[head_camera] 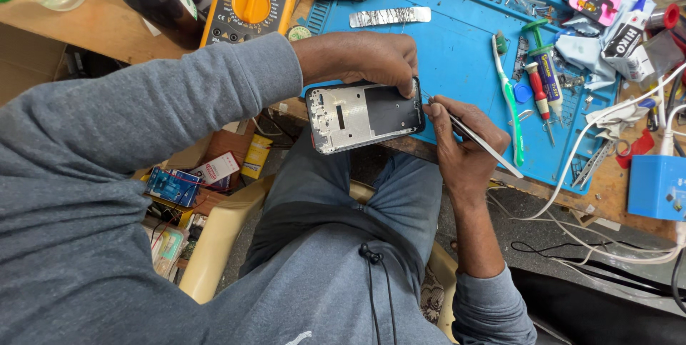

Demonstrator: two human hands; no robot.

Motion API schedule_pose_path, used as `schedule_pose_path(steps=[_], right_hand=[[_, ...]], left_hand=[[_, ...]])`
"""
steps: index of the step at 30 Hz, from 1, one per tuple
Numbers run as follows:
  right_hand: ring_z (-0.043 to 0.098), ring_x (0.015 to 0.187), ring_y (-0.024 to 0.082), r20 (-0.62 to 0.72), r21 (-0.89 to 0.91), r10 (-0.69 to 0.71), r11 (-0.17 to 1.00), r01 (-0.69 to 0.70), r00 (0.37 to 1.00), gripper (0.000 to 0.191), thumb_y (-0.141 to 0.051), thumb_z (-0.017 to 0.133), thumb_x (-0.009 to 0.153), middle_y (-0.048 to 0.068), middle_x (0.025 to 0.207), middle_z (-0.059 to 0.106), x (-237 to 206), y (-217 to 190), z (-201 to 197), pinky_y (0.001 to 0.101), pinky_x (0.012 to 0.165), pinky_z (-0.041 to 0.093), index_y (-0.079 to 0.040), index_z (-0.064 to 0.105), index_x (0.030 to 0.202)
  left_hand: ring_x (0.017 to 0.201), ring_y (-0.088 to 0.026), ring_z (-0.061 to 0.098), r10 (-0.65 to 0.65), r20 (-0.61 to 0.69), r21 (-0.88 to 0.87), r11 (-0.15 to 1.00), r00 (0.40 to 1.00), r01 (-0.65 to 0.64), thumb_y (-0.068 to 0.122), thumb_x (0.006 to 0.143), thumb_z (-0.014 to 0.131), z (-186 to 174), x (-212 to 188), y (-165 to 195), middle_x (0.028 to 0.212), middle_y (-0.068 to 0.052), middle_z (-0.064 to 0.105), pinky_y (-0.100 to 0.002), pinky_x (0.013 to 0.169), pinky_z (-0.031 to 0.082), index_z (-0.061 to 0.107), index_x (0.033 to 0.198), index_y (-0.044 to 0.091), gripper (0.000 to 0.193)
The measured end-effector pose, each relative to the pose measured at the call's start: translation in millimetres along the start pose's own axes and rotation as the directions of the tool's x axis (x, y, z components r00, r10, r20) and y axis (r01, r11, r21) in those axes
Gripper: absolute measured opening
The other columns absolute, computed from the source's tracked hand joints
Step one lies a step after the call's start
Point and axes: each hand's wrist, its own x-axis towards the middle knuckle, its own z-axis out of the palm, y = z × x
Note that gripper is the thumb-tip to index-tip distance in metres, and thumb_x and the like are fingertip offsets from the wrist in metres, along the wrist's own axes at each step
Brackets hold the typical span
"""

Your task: The person cleans the interior of a disassembled smartphone using a metal spudger and a toothbrush. They then handle a pink battery, attach a ribbon cable, and apply adhesive tape to the battery connector.

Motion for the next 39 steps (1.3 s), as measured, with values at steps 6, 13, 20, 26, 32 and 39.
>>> schedule_pose_path(steps=[6, 13, 20, 26, 32, 39], right_hand=[[0.077, 0.093, 0.018, 0.01, -0.011, -0.031, 0.999, 0.031, 0.999, 0.013, -0.002, 0.075, 0.102, 0.016, 0.103, 0.078, 2, 1, 1, 0.027, 0.08, 0.06, 0.004, 0.075, 0.114], [0.077, 0.093, 0.018, 0.011, -0.019, -0.041, 0.999, 0.042, 0.999, 0.012, -0.001, 0.076, 0.101, 0.016, 0.103, 0.078, 5, 4, 6, 0.0272, 0.08, 0.06, 0.003, 0.076, 0.113], [0.077, 0.091, 0.018, 0.0, -0.07, -0.06, 0.996, 0.06, 0.998, 0.012, -0.003, 0.079, 0.1, 0.015, 0.102, 0.078, 3, 1, 9, 0.0279, 0.078, 0.06, 0.002, 0.077, 0.111], [0.077, 0.094, 0.02, -0.002, -0.059, -0.099, 0.993, 0.098, 0.995, 0.013, -0.001, 0.077, 0.101, 0.016, 0.104, 0.078, -2, -7, 9, 0.0293, 0.081, 0.06, 0.003, 0.076, 0.113], [0.076, 0.092, 0.019, -0.014, -0.104, -0.111, 0.989, 0.109, 0.994, 0.01, 0.002, 0.076, 0.099, 0.016, 0.102, 0.078, -10, -11, 8, 0.0295, 0.083, 0.059, 0.004, 0.076, 0.109], [0.075, 0.097, 0.019, -0.017, 0.099, -0.013, 0.995, 0.015, 1.0, 0.014, 0.0, 0.075, 0.102, 0.016, 0.106, 0.077, -8, -8, 12, 0.0272, 0.085, 0.06, 0.005, 0.074, 0.115]], left_hand=[[0.058, -0.022, 0.057, 0.021, 0.018, 0.07, 0.997, 1.0, -0.022, 0.024, 0.08, 0.072, -2, 2, 1, 0.075, -0.01, 0.065, -0.041, 0.044, 0.041, 0.067, 0.102, 0.002, 0.031], [0.049, -0.019, 0.055, 0.047, 0.011, 0.047, 0.998, 0.999, -0.047, 0.022, 0.077, 0.072, -2, 6, -3, 0.066, -0.006, 0.064, -0.04, 0.038, 0.039, 0.067, 0.096, 0.004, 0.027], [0.054, -0.021, 0.059, 0.024, 0.013, 0.069, 0.997, 1.0, -0.025, 0.022, 0.079, 0.071, 0, 3, -5, 0.07, -0.008, 0.066, -0.04, 0.042, 0.042, 0.07, 0.101, 0.002, 0.03], [0.063, -0.023, 0.063, 0.037, 0.032, 0.016, 0.999, 0.999, -0.037, 0.021, 0.078, 0.07, 2, -4, -5, 0.078, -0.012, 0.069, -0.042, 0.049, 0.047, 0.069, 0.106, 0.001, 0.034], [0.071, -0.021, 0.067, 0.157, -0.06, 0.008, 0.988, 0.986, -0.157, 0.025, 0.08, 0.074, 2, -14, -12, 0.085, -0.011, 0.07, -0.038, 0.057, 0.051, 0.066, 0.111, 0.004, 0.038], [0.068, -0.021, 0.064, 0.071, 0.006, -0.022, 0.997, 0.997, -0.071, 0.025, 0.079, 0.073, -3, -12, -16, 0.083, -0.009, 0.069, -0.041, 0.053, 0.049, 0.067, 0.109, 0.004, 0.037]])
